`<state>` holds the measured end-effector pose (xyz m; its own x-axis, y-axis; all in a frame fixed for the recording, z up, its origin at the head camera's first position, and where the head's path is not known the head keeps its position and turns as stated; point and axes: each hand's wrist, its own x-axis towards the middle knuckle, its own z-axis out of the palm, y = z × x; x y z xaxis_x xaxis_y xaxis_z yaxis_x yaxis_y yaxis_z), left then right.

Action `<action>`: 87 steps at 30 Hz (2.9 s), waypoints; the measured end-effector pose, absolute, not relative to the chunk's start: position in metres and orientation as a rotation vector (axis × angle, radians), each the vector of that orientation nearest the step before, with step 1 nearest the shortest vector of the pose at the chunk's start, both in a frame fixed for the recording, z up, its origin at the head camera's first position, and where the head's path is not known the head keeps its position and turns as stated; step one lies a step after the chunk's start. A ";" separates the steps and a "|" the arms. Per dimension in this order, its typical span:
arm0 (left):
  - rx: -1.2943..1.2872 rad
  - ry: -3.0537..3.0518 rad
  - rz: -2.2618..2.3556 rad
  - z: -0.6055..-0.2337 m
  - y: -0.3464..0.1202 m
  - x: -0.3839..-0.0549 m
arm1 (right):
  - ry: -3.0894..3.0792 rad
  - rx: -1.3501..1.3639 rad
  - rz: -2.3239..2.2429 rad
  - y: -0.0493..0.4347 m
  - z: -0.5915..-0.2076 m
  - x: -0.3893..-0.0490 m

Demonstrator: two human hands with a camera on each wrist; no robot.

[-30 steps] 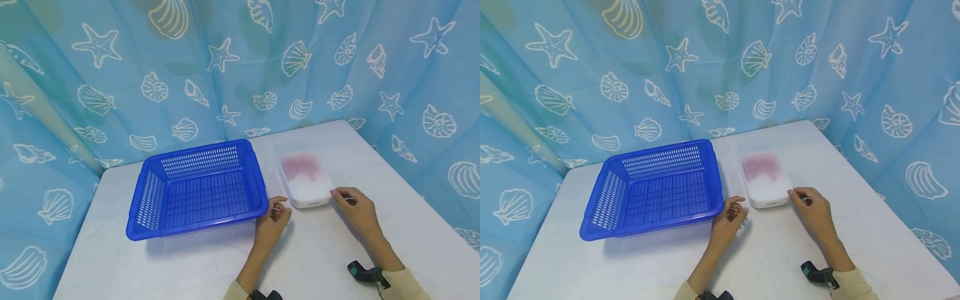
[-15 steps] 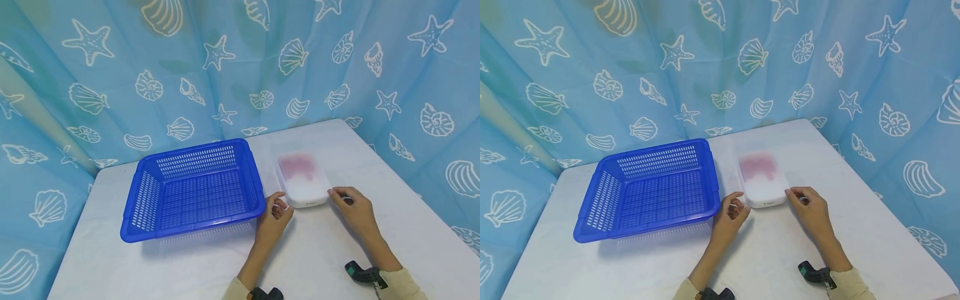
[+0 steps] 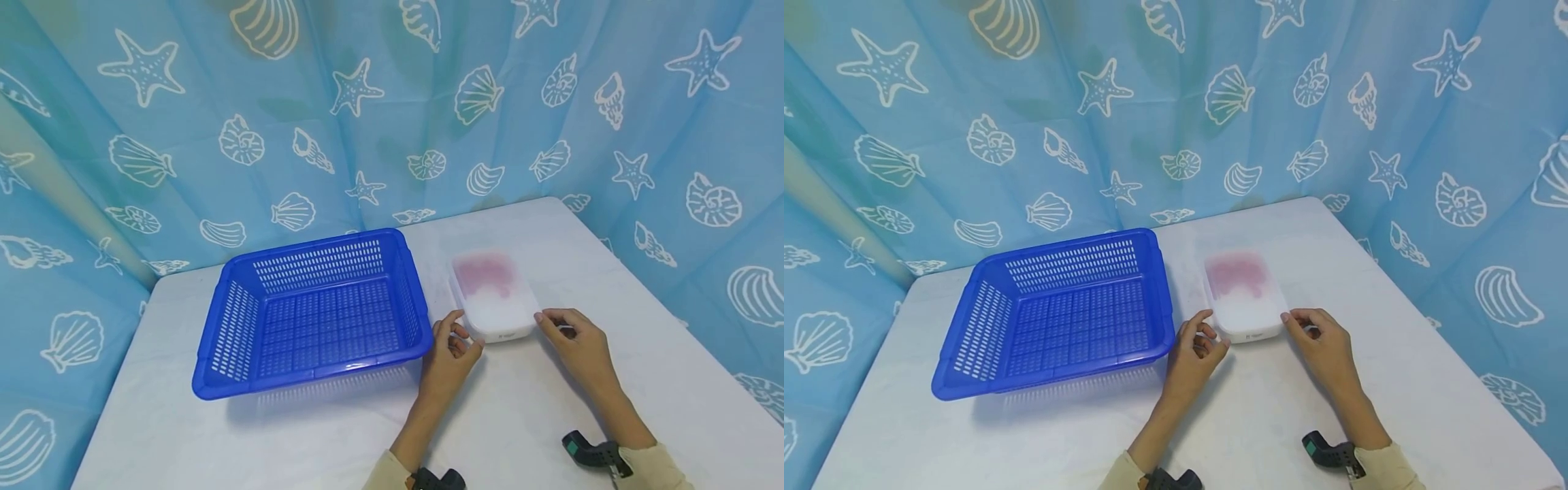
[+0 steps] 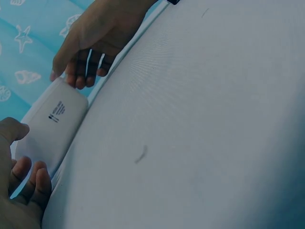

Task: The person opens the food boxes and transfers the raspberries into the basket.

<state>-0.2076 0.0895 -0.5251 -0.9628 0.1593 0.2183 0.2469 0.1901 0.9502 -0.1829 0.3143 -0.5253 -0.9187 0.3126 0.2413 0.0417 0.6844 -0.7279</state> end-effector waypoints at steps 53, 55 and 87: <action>-0.336 -2.466 -1.660 -0.529 0.102 -0.213 | -2.523 -0.200 2.028 0.343 -0.479 -0.196; -0.344 -2.466 -1.664 -0.529 0.102 -0.213 | -2.599 -0.166 1.985 0.345 -0.475 -0.200; -0.401 -2.444 -1.685 -0.529 0.099 -0.215 | -2.439 -0.065 1.620 0.313 -0.388 -0.225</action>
<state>-0.2151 0.0987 -0.5292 -0.9537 0.1355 0.2684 0.2990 0.3347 0.8936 -0.2251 0.3135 -0.3881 -0.9763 0.1539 0.1518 -0.0803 0.3939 -0.9157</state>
